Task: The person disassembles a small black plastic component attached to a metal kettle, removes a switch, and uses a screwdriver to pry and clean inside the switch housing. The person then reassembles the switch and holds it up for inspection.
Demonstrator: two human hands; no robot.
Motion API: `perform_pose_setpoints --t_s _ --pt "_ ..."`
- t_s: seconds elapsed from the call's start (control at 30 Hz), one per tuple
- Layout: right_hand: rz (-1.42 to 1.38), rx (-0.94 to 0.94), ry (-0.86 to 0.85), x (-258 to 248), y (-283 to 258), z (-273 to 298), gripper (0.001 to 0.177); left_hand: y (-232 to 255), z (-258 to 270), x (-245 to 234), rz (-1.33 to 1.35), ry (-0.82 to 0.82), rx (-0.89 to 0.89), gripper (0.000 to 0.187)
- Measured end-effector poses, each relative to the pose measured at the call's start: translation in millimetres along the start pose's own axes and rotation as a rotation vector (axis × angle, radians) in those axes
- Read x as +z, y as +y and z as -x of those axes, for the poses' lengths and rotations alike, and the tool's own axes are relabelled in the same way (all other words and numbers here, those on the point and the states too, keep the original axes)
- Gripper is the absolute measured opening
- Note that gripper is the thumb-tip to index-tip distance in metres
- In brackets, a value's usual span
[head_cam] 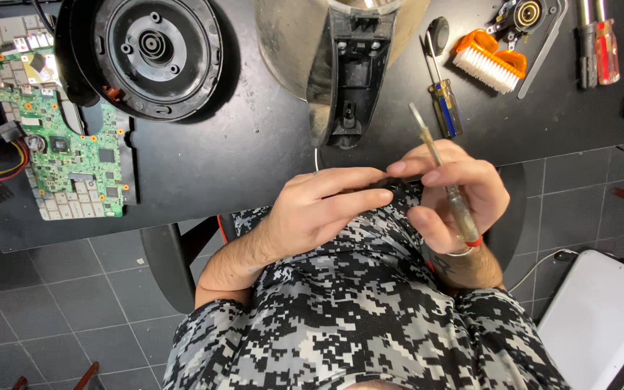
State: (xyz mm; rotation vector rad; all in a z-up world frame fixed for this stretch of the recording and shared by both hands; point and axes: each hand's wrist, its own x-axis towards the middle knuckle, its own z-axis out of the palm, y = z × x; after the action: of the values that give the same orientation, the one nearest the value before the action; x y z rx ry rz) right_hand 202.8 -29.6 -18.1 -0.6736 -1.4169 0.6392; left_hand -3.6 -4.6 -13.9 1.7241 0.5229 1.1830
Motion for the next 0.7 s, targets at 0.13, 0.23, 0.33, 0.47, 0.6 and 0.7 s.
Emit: perform_pose_setpoints --t_s 0.13,0.23,0.33,0.47,0.6,0.7 --pt "0.112 -0.088 -0.034 -4.8 -4.3 -0.5 0.028 -0.7 0.7 1.3 -0.087 -0.007 0.071 0.025" --pt "0.181 -0.073 -0.083 -5.5 -16.4 -5.7 0.026 1.1 -1.3 2.0 -0.187 -0.038 0.124 0.026" --pt "0.241 -0.038 -0.142 -7.3 -26.5 -11.9 0.023 2.7 -3.8 2.0 -0.279 -0.070 0.175 0.026" --pt "0.262 -0.008 -0.211 -14.7 -33.1 -14.2 0.023 4.8 -8.3 2.4 -0.367 -0.103 0.248 0.024" --pt "0.248 0.014 -0.261 -14.6 -40.3 -24.3 0.022 6.4 -11.6 1.4 -0.381 -0.138 0.271 0.022" --pt "0.248 0.029 -0.245 -12.2 -42.9 -25.6 0.020 9.3 -15.2 -1.6 -0.398 -0.184 0.270 0.019"
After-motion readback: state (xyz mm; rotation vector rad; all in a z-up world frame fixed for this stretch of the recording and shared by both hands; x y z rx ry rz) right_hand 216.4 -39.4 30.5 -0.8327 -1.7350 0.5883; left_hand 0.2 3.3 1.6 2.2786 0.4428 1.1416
